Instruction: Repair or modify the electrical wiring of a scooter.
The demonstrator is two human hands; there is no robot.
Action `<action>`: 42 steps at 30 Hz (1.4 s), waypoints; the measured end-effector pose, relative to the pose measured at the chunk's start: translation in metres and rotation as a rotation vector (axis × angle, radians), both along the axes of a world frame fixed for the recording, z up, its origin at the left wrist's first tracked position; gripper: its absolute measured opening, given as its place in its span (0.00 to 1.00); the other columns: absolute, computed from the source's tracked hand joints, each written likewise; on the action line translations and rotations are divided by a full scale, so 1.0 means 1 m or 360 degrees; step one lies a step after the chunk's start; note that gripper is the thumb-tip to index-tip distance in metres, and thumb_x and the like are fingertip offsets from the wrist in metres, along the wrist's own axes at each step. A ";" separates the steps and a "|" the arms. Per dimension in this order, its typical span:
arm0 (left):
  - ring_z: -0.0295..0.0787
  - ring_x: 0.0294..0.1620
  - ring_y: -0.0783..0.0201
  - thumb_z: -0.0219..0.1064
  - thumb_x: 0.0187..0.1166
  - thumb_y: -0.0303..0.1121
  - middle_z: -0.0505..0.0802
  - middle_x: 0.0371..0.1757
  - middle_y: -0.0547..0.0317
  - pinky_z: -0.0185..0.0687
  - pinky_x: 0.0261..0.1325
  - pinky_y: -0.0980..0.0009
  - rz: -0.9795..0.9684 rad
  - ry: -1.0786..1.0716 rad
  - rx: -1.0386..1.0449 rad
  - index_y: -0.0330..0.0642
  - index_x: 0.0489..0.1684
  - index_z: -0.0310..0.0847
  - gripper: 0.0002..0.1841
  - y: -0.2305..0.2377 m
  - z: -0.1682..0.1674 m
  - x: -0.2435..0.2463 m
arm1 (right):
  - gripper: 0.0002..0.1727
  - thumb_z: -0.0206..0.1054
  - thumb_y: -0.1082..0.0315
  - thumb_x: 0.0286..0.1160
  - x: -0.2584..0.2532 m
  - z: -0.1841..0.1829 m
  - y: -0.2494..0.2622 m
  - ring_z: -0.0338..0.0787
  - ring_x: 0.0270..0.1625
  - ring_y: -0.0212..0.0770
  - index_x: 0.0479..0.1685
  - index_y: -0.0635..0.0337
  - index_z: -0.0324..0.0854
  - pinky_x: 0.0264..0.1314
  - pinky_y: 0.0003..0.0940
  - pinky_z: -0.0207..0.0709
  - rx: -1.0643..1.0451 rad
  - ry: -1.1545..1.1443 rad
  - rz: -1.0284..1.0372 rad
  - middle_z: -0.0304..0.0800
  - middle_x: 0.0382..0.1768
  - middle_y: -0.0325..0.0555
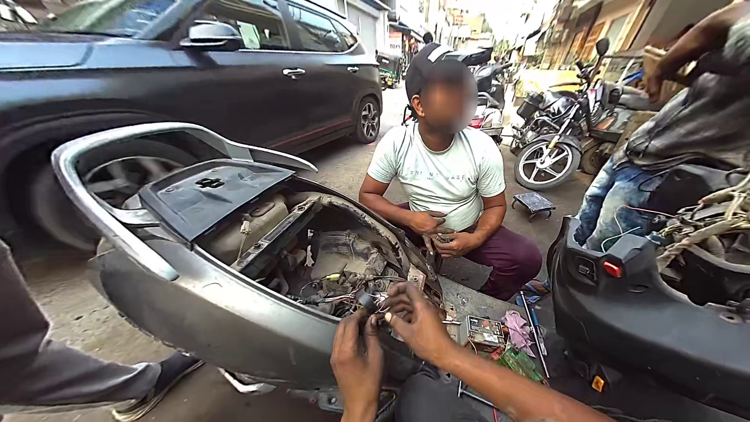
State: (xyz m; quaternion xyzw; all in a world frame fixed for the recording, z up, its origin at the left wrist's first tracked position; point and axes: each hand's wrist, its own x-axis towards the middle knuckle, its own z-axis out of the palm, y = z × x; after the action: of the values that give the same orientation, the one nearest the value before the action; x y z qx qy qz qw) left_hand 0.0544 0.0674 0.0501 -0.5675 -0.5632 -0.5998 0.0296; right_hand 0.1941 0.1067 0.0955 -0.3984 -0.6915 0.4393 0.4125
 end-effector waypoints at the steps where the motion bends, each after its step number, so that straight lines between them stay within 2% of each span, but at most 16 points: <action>1: 0.88 0.43 0.69 0.64 0.80 0.37 0.91 0.41 0.56 0.86 0.51 0.74 -0.0024 -0.0016 -0.0024 0.34 0.46 0.90 0.14 0.000 0.000 0.000 | 0.19 0.68 0.71 0.76 -0.001 -0.004 0.000 0.94 0.55 0.36 0.66 0.57 0.76 0.56 0.35 0.90 0.0063 -0.0074 -0.0014 0.92 0.58 0.41; 5: 0.85 0.41 0.70 0.61 0.81 0.40 0.88 0.38 0.61 0.83 0.48 0.75 -0.0091 -0.0064 -0.0145 0.37 0.45 0.88 0.15 0.000 -0.001 0.000 | 0.14 0.70 0.67 0.76 -0.004 -0.018 0.007 0.94 0.49 0.35 0.59 0.56 0.80 0.52 0.34 0.90 0.0202 -0.0050 -0.0088 0.93 0.54 0.40; 10: 0.85 0.42 0.69 0.57 0.83 0.39 0.88 0.41 0.58 0.84 0.49 0.72 -0.0178 -0.0146 -0.0281 0.35 0.48 0.85 0.16 -0.009 0.001 -0.009 | 0.10 0.70 0.67 0.76 -0.007 -0.020 0.003 0.94 0.51 0.35 0.52 0.58 0.87 0.56 0.35 0.90 0.0105 -0.0111 -0.0085 0.94 0.51 0.42; 12: 0.85 0.41 0.68 0.59 0.83 0.33 0.88 0.41 0.53 0.85 0.48 0.71 -0.0337 -0.0229 -0.0308 0.29 0.50 0.83 0.14 -0.011 0.004 -0.009 | 0.11 0.69 0.67 0.76 -0.008 -0.017 0.002 0.94 0.51 0.38 0.53 0.58 0.89 0.56 0.37 0.90 0.0146 -0.0243 -0.0104 0.92 0.55 0.46; 14: 0.85 0.38 0.69 0.60 0.84 0.30 0.86 0.39 0.50 0.85 0.46 0.72 -0.0460 -0.0308 -0.0330 0.24 0.50 0.80 0.14 -0.011 0.005 -0.007 | 0.14 0.68 0.69 0.75 -0.007 -0.017 0.003 0.93 0.55 0.42 0.58 0.58 0.89 0.57 0.40 0.89 0.0269 -0.0308 -0.0091 0.90 0.60 0.51; 16: 0.84 0.36 0.70 0.58 0.85 0.30 0.86 0.37 0.50 0.85 0.44 0.73 -0.0524 -0.0368 -0.0357 0.22 0.49 0.78 0.14 -0.010 0.007 -0.009 | 0.19 0.70 0.71 0.73 -0.007 -0.018 0.002 0.91 0.60 0.46 0.64 0.61 0.86 0.62 0.42 0.87 0.0383 -0.0300 -0.0018 0.88 0.64 0.56; 18: 0.84 0.35 0.70 0.59 0.85 0.29 0.86 0.37 0.51 0.85 0.44 0.73 -0.0555 -0.0384 -0.0388 0.22 0.50 0.78 0.13 -0.009 0.009 -0.012 | 0.19 0.72 0.70 0.73 -0.006 -0.022 0.002 0.90 0.64 0.46 0.63 0.62 0.87 0.67 0.42 0.85 0.0496 -0.0254 0.0032 0.88 0.65 0.56; 20: 0.87 0.38 0.70 0.61 0.85 0.31 0.88 0.39 0.52 0.87 0.46 0.73 -0.0515 -0.0271 -0.0365 0.26 0.50 0.81 0.13 -0.009 0.011 -0.015 | 0.16 0.72 0.67 0.75 -0.002 -0.024 0.003 0.90 0.63 0.45 0.59 0.62 0.88 0.65 0.39 0.86 0.0515 -0.0217 0.0042 0.87 0.64 0.55; 23: 0.90 0.46 0.56 0.64 0.82 0.38 0.94 0.42 0.50 0.85 0.55 0.57 -0.0281 0.0185 -0.0201 0.34 0.46 0.91 0.15 -0.008 0.014 -0.019 | 0.17 0.71 0.61 0.78 0.007 -0.009 -0.004 0.90 0.60 0.42 0.60 0.59 0.87 0.58 0.37 0.87 0.0342 -0.0352 0.0019 0.84 0.66 0.54; 25: 0.91 0.47 0.55 0.64 0.82 0.40 0.95 0.42 0.55 0.87 0.56 0.55 -0.0194 0.0307 -0.0163 0.40 0.43 0.93 0.15 -0.008 0.012 -0.019 | 0.17 0.69 0.58 0.79 0.010 -0.006 -0.008 0.90 0.55 0.40 0.61 0.55 0.87 0.55 0.38 0.87 0.0260 -0.0491 -0.0020 0.84 0.67 0.50; 28: 0.91 0.47 0.62 0.64 0.81 0.39 0.94 0.43 0.59 0.88 0.56 0.61 -0.0218 0.0066 -0.0279 0.41 0.46 0.92 0.13 -0.008 0.006 -0.013 | 0.14 0.67 0.60 0.80 0.013 -0.010 -0.006 0.90 0.47 0.39 0.60 0.51 0.86 0.50 0.39 0.87 0.0275 -0.0590 -0.0053 0.83 0.66 0.46; 31: 0.89 0.37 0.69 0.63 0.82 0.39 0.92 0.38 0.63 0.88 0.44 0.69 -0.0345 -0.0385 -0.0464 0.41 0.49 0.89 0.13 -0.007 0.005 -0.012 | 0.14 0.67 0.62 0.79 0.013 -0.020 -0.003 0.91 0.47 0.38 0.61 0.50 0.85 0.49 0.37 0.89 0.0299 -0.0560 -0.0075 0.86 0.62 0.45; 34: 0.86 0.30 0.70 0.59 0.83 0.38 0.90 0.31 0.64 0.84 0.37 0.72 -0.0509 -0.0609 -0.0577 0.41 0.46 0.86 0.12 -0.007 0.010 -0.015 | 0.13 0.66 0.58 0.81 0.011 -0.030 0.000 0.91 0.50 0.37 0.58 0.52 0.86 0.53 0.35 0.88 0.0321 -0.0594 -0.0097 0.88 0.58 0.45; 37: 0.87 0.32 0.68 0.57 0.84 0.36 0.89 0.32 0.62 0.84 0.38 0.72 -0.0687 -0.0678 -0.0664 0.39 0.46 0.85 0.13 -0.007 0.011 -0.020 | 0.13 0.62 0.58 0.83 0.006 -0.034 0.004 0.89 0.48 0.39 0.54 0.51 0.87 0.52 0.39 0.85 0.0430 -0.0726 -0.0180 0.87 0.52 0.44; 42: 0.84 0.30 0.66 0.55 0.85 0.33 0.87 0.29 0.59 0.81 0.37 0.72 -0.0855 -0.0871 -0.0715 0.37 0.42 0.85 0.12 -0.009 0.014 -0.025 | 0.14 0.60 0.59 0.85 0.004 -0.039 0.005 0.91 0.42 0.41 0.57 0.49 0.88 0.47 0.43 0.88 0.0605 -0.0818 -0.0230 0.89 0.57 0.44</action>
State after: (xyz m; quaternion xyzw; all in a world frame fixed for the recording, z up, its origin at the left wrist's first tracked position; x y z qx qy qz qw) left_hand 0.0293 0.0588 0.0643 -0.5065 -0.4993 -0.5770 -0.4016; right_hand 0.1981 0.1116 0.0560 -0.4602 -0.8125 0.1571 0.3217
